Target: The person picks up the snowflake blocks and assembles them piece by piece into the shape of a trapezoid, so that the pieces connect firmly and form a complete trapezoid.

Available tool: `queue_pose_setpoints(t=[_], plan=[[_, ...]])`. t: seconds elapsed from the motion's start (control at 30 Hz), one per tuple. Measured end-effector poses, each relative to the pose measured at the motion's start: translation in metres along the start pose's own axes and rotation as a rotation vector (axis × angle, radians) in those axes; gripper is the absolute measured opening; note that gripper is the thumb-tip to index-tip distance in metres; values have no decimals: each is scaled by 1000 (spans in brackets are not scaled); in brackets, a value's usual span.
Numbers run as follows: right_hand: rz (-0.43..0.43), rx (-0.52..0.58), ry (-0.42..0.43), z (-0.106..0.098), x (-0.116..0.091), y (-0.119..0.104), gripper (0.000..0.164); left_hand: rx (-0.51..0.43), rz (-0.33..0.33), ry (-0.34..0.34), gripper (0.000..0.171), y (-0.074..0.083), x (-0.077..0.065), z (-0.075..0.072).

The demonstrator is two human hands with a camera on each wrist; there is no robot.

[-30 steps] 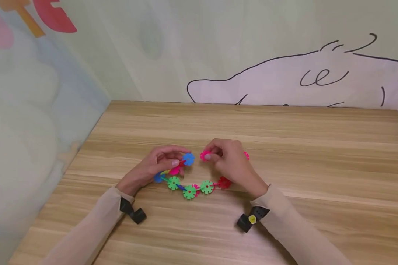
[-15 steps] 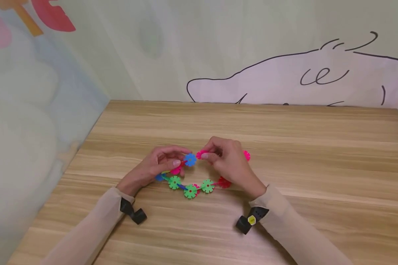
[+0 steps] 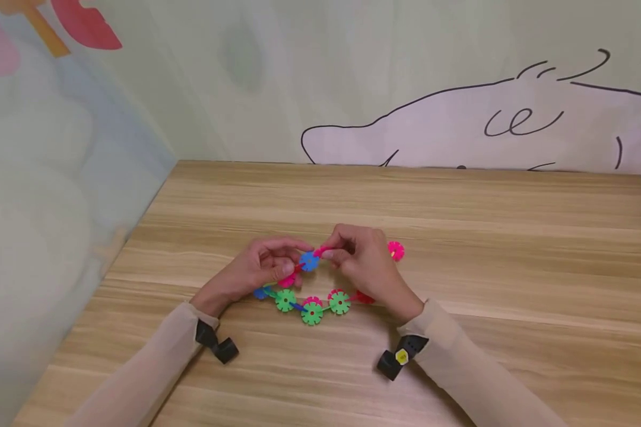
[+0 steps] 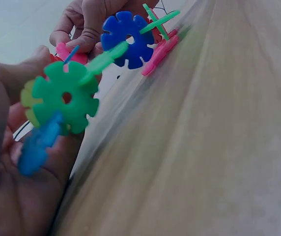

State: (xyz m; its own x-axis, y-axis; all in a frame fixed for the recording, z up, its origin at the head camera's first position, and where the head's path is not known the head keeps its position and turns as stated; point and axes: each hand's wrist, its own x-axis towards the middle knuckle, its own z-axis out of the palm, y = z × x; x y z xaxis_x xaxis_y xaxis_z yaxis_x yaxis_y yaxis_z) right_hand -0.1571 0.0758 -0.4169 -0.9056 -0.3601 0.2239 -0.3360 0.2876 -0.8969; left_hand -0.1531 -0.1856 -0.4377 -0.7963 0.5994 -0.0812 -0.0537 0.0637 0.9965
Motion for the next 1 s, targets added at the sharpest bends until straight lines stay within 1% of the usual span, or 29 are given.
queue_pose_setpoints(t=[0.07, 0.17, 0.3, 0.4, 0.5, 0.7, 0.8, 0.9, 1.0], plan=[[9, 12, 11, -1, 0, 0, 13, 10, 19, -11, 42, -1, 3, 1], [-16, 8, 8, -1, 0, 0, 18, 38, 47, -7, 41, -1, 5, 2], [-57, -12, 7, 0, 0, 0, 23, 80, 53, 5, 38, -1, 7, 3], [-54, -27, 17, -2, -1, -1, 25, 111, 51, 3, 37, -1, 9, 4], [-44, -40, -2, -3, -2, -1, 23, 123, 53, -3, 37, -3, 9, 4], [-43, -68, -86, -5, 0, -3, 11, 121, 25, -21, 40, -4, 3, 1], [-39, -91, -129, -7, 0, -3, 7, 107, 16, -37, 40, -4, 0, 2], [-33, -117, -141, -12, 0, -4, 8, 114, 11, -38, 39, -3, 1, 2], [-29, -159, -130, -18, 2, -5, 10, 131, 9, -32, 39, -3, 1, 2]])
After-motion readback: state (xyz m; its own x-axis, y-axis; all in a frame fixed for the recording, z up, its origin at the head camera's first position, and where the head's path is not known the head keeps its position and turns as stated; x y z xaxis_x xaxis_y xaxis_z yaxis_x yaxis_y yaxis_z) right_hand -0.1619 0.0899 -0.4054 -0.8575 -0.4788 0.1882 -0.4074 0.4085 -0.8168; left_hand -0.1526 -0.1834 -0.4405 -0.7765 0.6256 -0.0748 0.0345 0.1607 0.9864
